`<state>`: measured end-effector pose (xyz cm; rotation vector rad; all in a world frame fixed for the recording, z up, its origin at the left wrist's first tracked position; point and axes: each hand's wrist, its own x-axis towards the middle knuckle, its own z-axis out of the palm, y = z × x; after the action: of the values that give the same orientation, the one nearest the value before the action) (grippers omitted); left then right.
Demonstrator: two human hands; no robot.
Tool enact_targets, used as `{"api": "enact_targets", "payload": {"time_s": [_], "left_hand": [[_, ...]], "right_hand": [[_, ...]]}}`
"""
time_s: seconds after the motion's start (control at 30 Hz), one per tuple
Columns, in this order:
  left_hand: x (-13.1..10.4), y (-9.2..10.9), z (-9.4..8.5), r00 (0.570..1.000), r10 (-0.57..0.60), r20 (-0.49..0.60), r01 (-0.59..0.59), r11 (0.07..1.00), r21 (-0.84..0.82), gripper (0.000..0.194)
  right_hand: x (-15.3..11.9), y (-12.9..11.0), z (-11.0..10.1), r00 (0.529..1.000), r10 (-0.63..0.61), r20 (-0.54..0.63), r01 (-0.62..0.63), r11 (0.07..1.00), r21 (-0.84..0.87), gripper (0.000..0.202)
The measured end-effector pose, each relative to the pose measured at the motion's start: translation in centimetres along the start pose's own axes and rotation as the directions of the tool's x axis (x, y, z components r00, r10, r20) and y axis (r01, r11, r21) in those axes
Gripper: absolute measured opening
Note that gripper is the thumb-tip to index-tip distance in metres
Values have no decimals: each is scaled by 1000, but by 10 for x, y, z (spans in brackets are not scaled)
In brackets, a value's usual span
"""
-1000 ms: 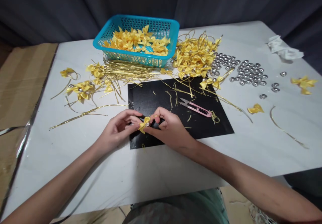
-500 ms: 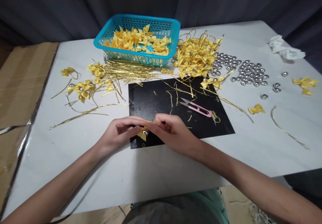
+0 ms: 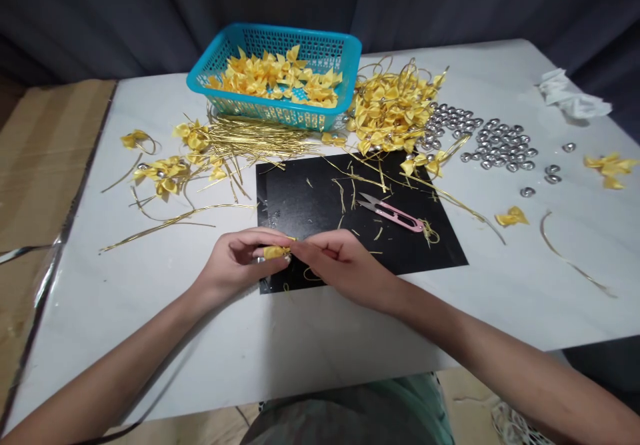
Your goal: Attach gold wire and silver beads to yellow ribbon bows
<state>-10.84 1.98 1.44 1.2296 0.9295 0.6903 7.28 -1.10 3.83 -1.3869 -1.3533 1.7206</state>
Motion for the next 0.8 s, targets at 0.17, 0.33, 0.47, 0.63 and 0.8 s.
{"api": "enact_targets", "payload": {"time_s": [0.17,0.33,0.47,0.63,0.8], "left_hand": [[2,3,-4,1000,-24,13,24,1000,-18,11],[2,0,-4,998,-25,58,24,1000,17,15],[-1,1,-3,996,-31,89,25,998,59,15],[0,3,-3,996,-26,87,18,995,98,16],[1,0,-1,997,-6,78,-4,991,133,21]], "right_hand": [[1,-1,-1,1000,5,7,-5,1000,19,53],[0,-1,-3,998,32,48,-34,999,35,50],[-1,0,-5,999,38,34,-42,993,111,50],[-2,1,-7,997,44,68,-61,960,272,47],[4,6,-5,996,-54,-66,54,999,-2,54]]}}
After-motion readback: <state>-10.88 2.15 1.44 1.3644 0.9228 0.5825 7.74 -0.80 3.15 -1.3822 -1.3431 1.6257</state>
